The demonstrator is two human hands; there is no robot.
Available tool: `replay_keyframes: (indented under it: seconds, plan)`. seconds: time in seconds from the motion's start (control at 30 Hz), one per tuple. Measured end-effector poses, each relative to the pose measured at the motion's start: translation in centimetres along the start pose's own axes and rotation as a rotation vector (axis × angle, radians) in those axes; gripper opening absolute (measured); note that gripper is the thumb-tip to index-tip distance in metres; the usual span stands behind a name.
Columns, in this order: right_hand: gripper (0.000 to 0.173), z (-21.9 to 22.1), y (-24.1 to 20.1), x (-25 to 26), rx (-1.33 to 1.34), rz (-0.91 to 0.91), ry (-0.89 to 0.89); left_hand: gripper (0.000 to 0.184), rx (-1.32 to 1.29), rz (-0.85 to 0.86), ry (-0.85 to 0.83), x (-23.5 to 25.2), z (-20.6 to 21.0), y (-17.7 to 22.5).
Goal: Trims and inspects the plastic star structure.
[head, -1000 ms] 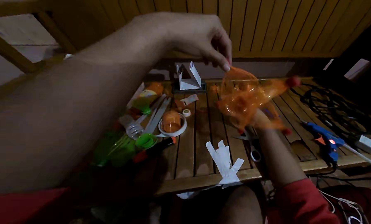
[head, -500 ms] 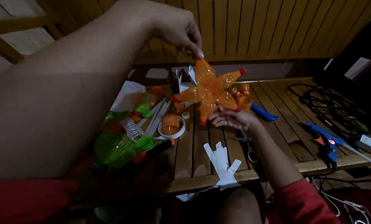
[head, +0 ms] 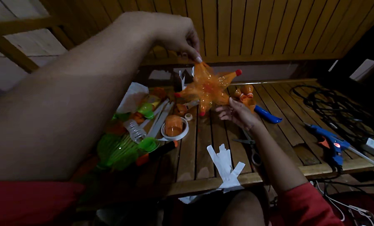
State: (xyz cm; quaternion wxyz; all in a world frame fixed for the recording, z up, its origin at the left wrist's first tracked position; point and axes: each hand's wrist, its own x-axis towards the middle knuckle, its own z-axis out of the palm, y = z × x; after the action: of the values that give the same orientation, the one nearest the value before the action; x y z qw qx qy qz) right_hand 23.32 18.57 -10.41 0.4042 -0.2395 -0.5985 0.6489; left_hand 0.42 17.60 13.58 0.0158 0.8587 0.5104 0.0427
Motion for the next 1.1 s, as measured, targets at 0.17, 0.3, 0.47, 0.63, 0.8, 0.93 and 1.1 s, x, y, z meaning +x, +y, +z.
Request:
replay_keyframes:
  seconds: [0.17, 0.3, 0.47, 0.63, 0.8, 0.93, 1.1]
  plan:
    - [0.042, 0.7, -0.2, -0.3, 0.023, -0.013, 0.074, 0.038, -0.246, -0.088, 0.031, -0.3, 0.3, 0.5]
    - [0.045, 1.0, -0.3, -0.5, 0.074, 0.008, 0.092, 0.043, -0.351, -0.115, 0.076, -0.5, 0.5, 0.6]
    - [0.048, 0.5, 0.1, -0.2, 0.124, 0.022, 0.055, 0.02, -0.355, -0.026, 0.109, -0.3, 0.4, 0.2]
    - [0.049, 0.2, 0.2, -0.1, 0.155, 0.016, 0.041, 0.032, -0.262, -0.082, 0.357, -0.2, -0.2, -0.8]
    - [0.051, 0.0, 0.2, -0.2, 0.171, 0.023, 0.048, 0.028, -0.147, -0.188, 0.553, -1.6, -1.1, -3.6]
    - [0.049, 0.1, 0.1, -0.4, 0.213, 0.031, 0.051, 0.021, -0.241, -0.121, 0.618, -3.2, 0.3, -5.7]
    - [0.048, -0.1, 0.1, -0.3, 0.236, 0.021, 0.076, 0.018, -0.36, -0.135, 0.527, -5.1, 3.4, -7.2]
